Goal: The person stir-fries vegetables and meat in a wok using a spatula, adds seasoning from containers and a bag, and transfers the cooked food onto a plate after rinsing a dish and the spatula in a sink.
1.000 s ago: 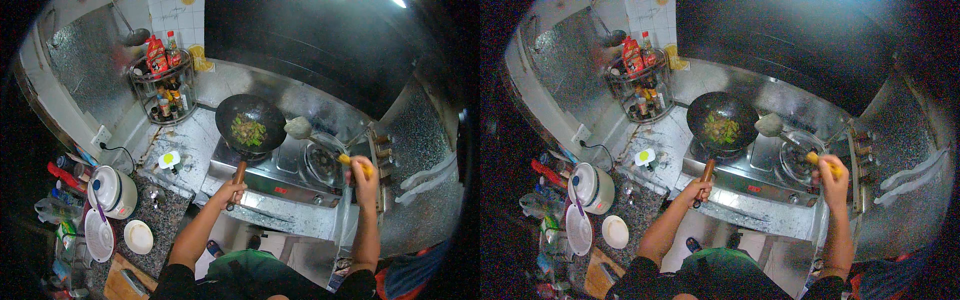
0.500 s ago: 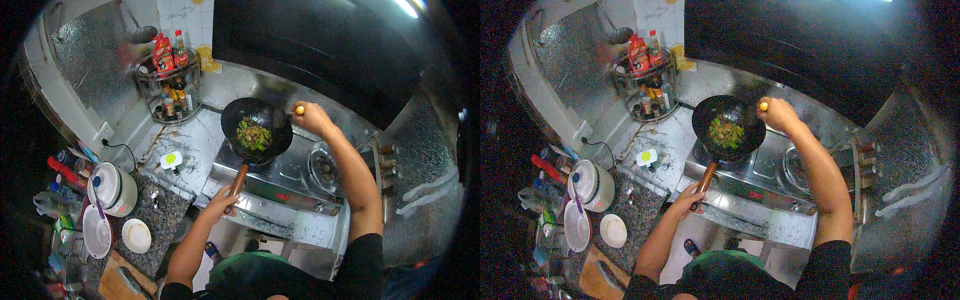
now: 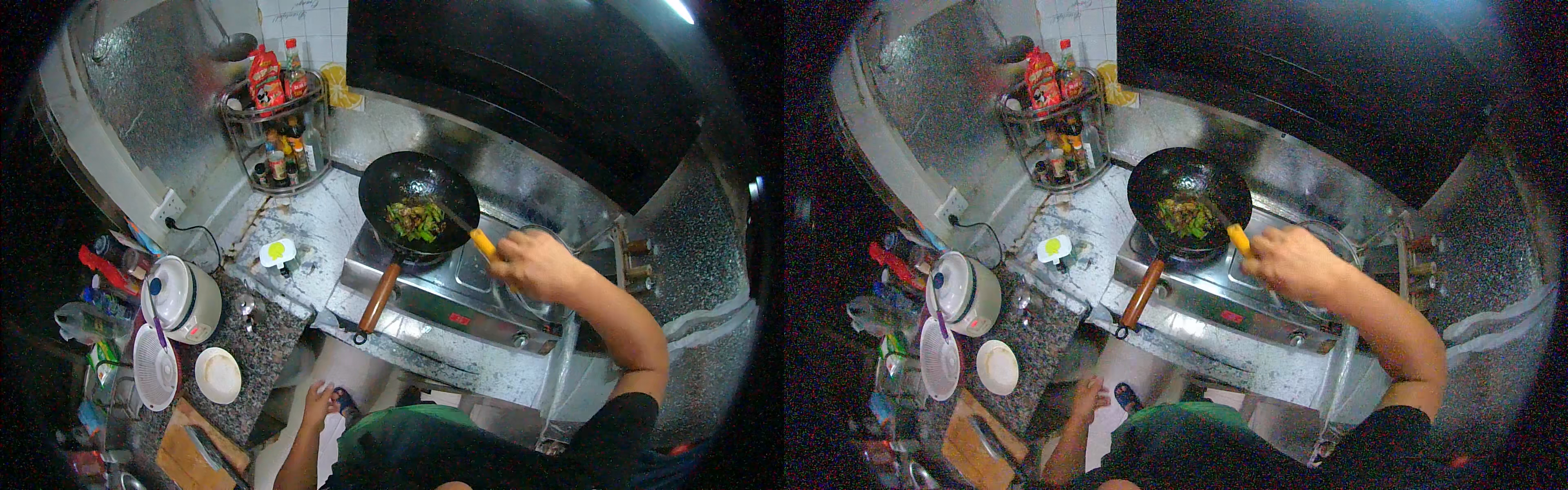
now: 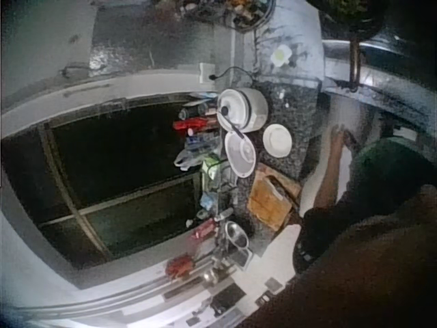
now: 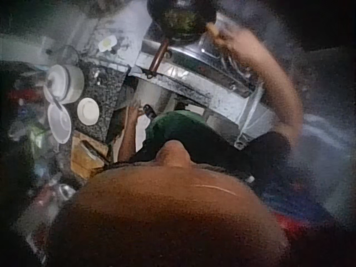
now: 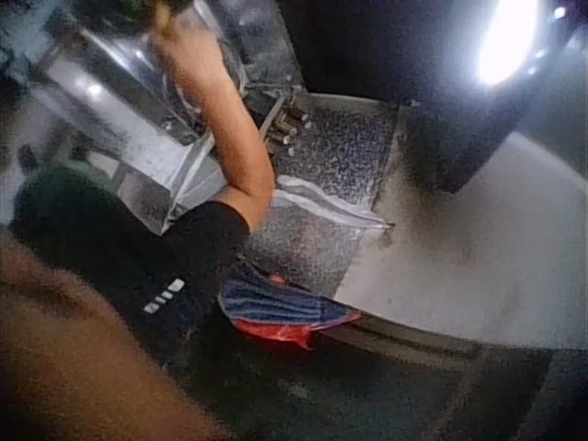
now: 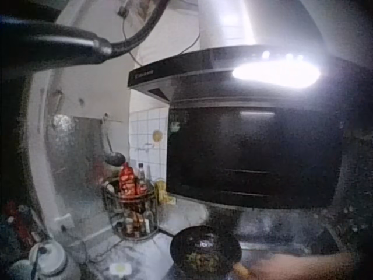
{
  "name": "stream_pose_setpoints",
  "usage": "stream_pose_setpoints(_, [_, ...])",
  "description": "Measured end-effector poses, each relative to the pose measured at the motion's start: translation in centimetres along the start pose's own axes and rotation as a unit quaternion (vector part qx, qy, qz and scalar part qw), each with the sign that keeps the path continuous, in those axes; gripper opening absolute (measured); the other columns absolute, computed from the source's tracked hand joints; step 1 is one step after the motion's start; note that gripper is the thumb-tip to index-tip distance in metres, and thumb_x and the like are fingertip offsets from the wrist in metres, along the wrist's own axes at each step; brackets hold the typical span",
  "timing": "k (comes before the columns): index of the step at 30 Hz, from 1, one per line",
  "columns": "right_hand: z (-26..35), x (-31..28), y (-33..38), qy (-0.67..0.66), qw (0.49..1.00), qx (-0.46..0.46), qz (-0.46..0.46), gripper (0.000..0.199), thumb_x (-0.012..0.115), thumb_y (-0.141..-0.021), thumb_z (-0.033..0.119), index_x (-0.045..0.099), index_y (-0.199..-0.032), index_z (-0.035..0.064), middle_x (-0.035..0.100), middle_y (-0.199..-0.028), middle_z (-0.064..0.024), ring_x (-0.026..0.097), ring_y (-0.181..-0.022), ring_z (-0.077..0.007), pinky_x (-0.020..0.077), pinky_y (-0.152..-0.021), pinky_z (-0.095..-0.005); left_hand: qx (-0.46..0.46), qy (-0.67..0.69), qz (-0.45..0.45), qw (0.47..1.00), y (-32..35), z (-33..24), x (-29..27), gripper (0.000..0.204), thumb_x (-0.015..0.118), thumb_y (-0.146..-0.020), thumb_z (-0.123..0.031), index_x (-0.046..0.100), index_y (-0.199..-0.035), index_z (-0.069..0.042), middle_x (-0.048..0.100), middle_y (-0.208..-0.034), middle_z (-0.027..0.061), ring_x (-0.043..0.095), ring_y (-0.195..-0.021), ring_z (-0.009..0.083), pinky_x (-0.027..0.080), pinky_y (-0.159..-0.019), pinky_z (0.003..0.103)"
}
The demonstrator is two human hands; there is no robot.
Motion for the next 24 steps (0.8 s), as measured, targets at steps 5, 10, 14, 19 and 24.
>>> stream_pose_setpoints(5, [3.9, 2.1, 1.4, 0.004, 0.997, -0.03, 0.077, 0.015, 0.056, -0.073, 0.021, 0.059, -0.087, 0.0155, 0.055, -0.087, -0.0077, 0.055, -0.081, -0.0226, 0.0463, -0.062, -0.0338, -0.08, -0.035, -0.073, 0.994, 0.9, 9.0, -5.9, 0.058, 0.062, -0.08, -0.03, 0.034, -0.122, -0.001, 0.057, -0.078, 0.0133, 0.057, -0.053, 0.0199, 0.049, -0.048, 0.031])
stream_pose_setpoints(10, [-0.9, 3.7, -1.4, -0.052, 0.995, 0.074, 0.035, 0.022, 0.059, -0.07, 0.016, 0.061, -0.092, 0.0158, 0.057, -0.084, -0.0096, 0.06, -0.076, -0.0271, 0.0491, -0.062, -0.0388, -0.086, -0.028, -0.081, 0.993, 0.0, 13.4, -9.4, 0.054, 0.062, -0.08, -0.026, 0.036, -0.12, -0.001, 0.057, -0.075, 0.0132, 0.056, -0.047, 0.0205, 0.049, -0.044, 0.032])
stream_pose_setpoints(14, [-8.3, 0.8, 1.0, -0.187, 0.947, 0.252, -0.066, 0.028, 0.06, -0.07, 0.016, 0.062, -0.098, 0.0141, 0.062, -0.087, -0.0141, 0.061, -0.08, -0.031, 0.0492, -0.07, -0.0394, -0.042, 0.027, -0.135, 0.99, 0.3, 13.7, -12.3, 0.049, 0.063, -0.079, -0.025, 0.04, -0.115, -0.001, 0.057, -0.073, 0.0131, 0.055, -0.045, 0.0206, 0.049, -0.041, 0.032])
stream_pose_setpoints(19, [-16.5, 2.8, -0.2, -0.242, 0.859, 0.421, -0.162, 0.018, 0.06, -0.071, 0.019, 0.064, -0.087, 0.0125, 0.063, -0.081, -0.0158, 0.06, -0.081, -0.0347, 0.0479, -0.071, -0.0405, -0.068, 0.0, -0.135, 0.988, 0.7, 17.0, -14.5, 0.047, 0.064, -0.078, -0.024, 0.041, -0.112, -0.001, 0.057, -0.07, 0.0133, 0.055, -0.045, 0.0202, 0.049, -0.04, 0.033])
stream_pose_setpoints(24, [-15.5, 5.9, -6.4, -0.284, 0.888, 0.321, -0.166, 0.021, 0.058, -0.071, 0.014, 0.062, -0.091, 0.0137, 0.063, -0.087, -0.0155, 0.059, -0.084, -0.0342, 0.048, -0.072, -0.0403, -0.105, 0.114, -0.114, 0.981, 1.3, 19.5, -15.6, 0.033, 0.065, -0.071, -0.019, 0.05, -0.095, -0.003, 0.055, -0.066, 0.01, 0.054, -0.05, 0.0215, 0.046, -0.045, 0.036])
Point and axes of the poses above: each hand's wrist, its own y-axis away from the middle knuckle, its own x-axis out of the palm, z = x × y, the point moved 10 cm from there along -y, towards the middle knuckle
